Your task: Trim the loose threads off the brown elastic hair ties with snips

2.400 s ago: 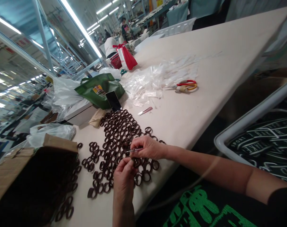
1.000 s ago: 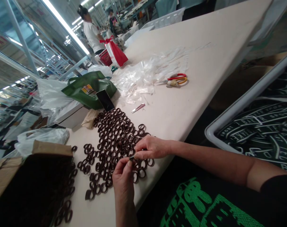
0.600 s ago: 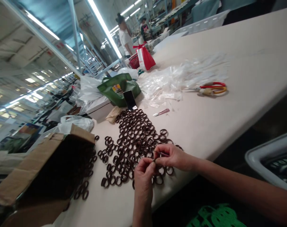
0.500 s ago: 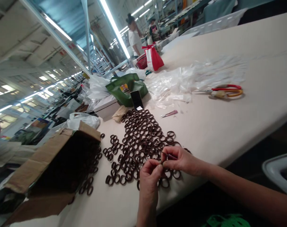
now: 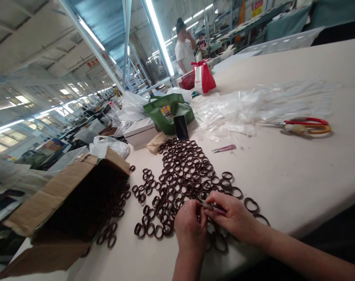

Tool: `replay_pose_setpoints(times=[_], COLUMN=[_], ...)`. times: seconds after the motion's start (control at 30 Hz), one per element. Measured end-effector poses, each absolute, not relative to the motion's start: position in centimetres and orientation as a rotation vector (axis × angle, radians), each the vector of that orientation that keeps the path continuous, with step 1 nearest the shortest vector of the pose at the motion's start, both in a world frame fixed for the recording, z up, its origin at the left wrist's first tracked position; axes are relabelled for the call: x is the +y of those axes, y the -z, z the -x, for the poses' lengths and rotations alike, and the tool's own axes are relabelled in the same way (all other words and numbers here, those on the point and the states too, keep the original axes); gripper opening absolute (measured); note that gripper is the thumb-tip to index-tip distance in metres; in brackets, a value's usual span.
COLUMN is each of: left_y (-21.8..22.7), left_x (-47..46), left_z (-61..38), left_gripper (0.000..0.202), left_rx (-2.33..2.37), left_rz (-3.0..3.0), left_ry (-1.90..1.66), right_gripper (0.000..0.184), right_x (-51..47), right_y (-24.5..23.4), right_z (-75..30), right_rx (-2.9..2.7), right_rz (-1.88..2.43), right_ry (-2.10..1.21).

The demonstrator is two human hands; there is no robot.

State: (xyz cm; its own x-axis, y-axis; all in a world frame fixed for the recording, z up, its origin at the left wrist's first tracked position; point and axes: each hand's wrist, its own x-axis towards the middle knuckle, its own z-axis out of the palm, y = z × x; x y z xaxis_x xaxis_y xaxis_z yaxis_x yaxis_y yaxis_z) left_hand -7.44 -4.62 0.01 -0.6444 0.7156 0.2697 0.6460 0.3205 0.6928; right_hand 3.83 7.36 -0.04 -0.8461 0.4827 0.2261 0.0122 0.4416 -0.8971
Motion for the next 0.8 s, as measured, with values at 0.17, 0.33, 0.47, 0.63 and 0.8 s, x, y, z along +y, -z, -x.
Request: replay_pose_setpoints(times=[0.17,0.33,0.47,0.63,0.8], left_y=[-0.9,-1.6,0.0,3.0,3.6], left_x=[-5.4,-9.5,-14.6,-17.9,-17.2], left_z=[10.1,15.2,20.5,23.7,24.0], left_gripper=[0.009,0.012,0.019,0.038,0.038], left_rx=[2.384,2.579,2.857,2.935,2.878], left_rz=[-1.324,-1.118,-0.918,-0.895,-0.947], left_ry=[-1.147,-1.229,-1.172,-0.983,-1.048], right_gripper=[0.007,0.013,0.020,0.017,0.025], right_x=[8.3,9.4,10.7,13.9,17.2], right_y=[-0.7,-1.5,-1.7,-0.7,2.3], right_z=[-1.1,1.2,0.0,-5.6,-12.2], right_rx=[-2.503,-2.665,-2.487,-2.289,-2.261], right_rz=[0.421,0.341,0.266,0.420,0.809], right_ry=[-1.178,-0.830,-0.822,-0.684,-0.517])
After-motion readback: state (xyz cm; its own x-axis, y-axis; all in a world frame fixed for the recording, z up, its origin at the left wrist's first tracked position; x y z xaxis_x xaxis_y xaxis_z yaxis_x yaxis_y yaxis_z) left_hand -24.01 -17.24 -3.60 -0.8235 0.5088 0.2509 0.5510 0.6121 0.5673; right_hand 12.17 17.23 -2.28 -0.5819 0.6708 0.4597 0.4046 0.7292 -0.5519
